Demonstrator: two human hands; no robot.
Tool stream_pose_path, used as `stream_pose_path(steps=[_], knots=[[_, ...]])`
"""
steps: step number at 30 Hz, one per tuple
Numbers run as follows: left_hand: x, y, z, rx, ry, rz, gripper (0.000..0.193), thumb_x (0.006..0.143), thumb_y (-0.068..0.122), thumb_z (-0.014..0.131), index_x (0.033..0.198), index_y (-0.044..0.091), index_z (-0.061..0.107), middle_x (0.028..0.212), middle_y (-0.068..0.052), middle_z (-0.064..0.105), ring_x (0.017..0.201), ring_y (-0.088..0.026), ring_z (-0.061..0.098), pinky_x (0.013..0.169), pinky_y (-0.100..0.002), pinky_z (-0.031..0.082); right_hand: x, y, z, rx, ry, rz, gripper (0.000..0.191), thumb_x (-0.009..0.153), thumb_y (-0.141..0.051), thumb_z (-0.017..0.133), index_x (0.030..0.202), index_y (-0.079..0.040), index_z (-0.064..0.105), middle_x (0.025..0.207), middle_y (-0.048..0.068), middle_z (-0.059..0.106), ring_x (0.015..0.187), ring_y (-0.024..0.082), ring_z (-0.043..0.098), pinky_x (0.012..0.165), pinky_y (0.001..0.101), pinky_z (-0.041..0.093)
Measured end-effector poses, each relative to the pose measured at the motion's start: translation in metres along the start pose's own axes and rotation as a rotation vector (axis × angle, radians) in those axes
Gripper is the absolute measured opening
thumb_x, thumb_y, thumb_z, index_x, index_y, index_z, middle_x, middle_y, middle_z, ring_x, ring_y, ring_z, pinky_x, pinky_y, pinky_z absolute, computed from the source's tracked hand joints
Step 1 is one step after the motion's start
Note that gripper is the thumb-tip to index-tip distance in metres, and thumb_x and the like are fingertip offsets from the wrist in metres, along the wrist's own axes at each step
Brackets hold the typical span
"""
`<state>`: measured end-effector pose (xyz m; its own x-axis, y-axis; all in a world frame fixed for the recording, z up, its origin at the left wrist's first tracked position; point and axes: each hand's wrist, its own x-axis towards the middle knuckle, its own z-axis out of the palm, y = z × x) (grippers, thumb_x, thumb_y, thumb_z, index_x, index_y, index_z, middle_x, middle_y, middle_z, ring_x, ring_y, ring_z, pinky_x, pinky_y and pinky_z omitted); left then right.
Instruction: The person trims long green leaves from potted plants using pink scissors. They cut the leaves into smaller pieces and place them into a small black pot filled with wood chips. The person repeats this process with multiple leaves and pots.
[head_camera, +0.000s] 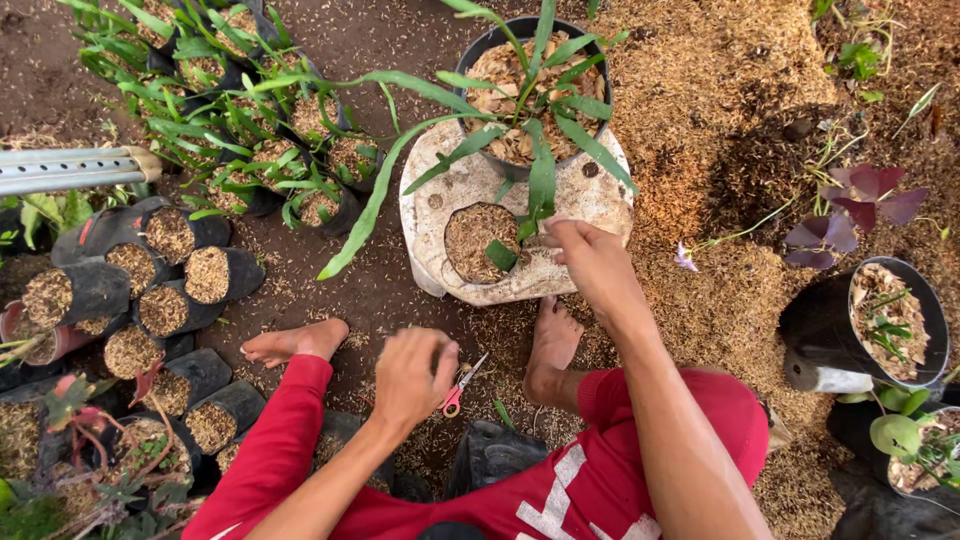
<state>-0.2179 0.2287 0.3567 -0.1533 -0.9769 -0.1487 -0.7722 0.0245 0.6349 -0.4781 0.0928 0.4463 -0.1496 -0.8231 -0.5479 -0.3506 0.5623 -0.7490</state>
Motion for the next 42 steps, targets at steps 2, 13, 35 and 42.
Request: stream_pose_path(steps=[2,13,35,42], knots=[[-0.01,-0.022,0.031,0.266,-0.53,-0.107,0.039,0.102,0.042,0.058,0.112,0.005,0.065,0.11,-0.017,0.072,0.104,-0.032,0.07,0.091,-0.045,0.056,-0.002,-0.002,0.004,0.045,-0.028,-0.039,0.044,0.097,-0.04,0.057,0.12,-0.006,0.074,0.112,0.006,0.077,0.1,0.019,0.066,0.092,0.0341,0.049],[-0.07,-0.073,0.122,0.492,-0.852,-0.102,0.04,0.097,0.037,0.06,0.124,0.008,0.064,0.12,-0.014,0.071,0.109,-0.031,0.07,0.09,-0.046,0.057,-0.004,-0.007,0.012,0.315,-0.125,-0.098,0.04,0.096,-0.044,0.06,0.122,-0.016,0.073,0.116,-0.006,0.075,0.104,0.009,0.062,0.081,0.0292,0.037],[-0.033,-0.067,0.117,0.481,-0.571,-0.033,0.021,0.095,0.014,0.058,0.114,0.009,0.062,0.111,-0.013,0.067,0.104,-0.028,0.069,0.079,-0.041,0.059,0.025,-0.036,-0.013,0.09,0.236,-0.049,0.067,0.102,-0.057,0.048,0.106,0.003,0.078,0.106,0.013,0.074,0.097,0.017,0.063,0.084,0.0347,0.046],[-0.042,-0.067,0.13,0.555,-0.449,0.038,0.013,0.096,0.02,0.056,0.105,0.012,0.061,0.102,-0.01,0.069,0.098,-0.027,0.069,0.079,-0.04,0.058,0.059,-0.041,-0.001,0.455,0.131,-0.108,0.057,0.093,-0.042,0.063,0.125,0.004,0.056,0.116,0.017,0.069,0.101,0.021,0.073,0.084,0.0371,0.062]])
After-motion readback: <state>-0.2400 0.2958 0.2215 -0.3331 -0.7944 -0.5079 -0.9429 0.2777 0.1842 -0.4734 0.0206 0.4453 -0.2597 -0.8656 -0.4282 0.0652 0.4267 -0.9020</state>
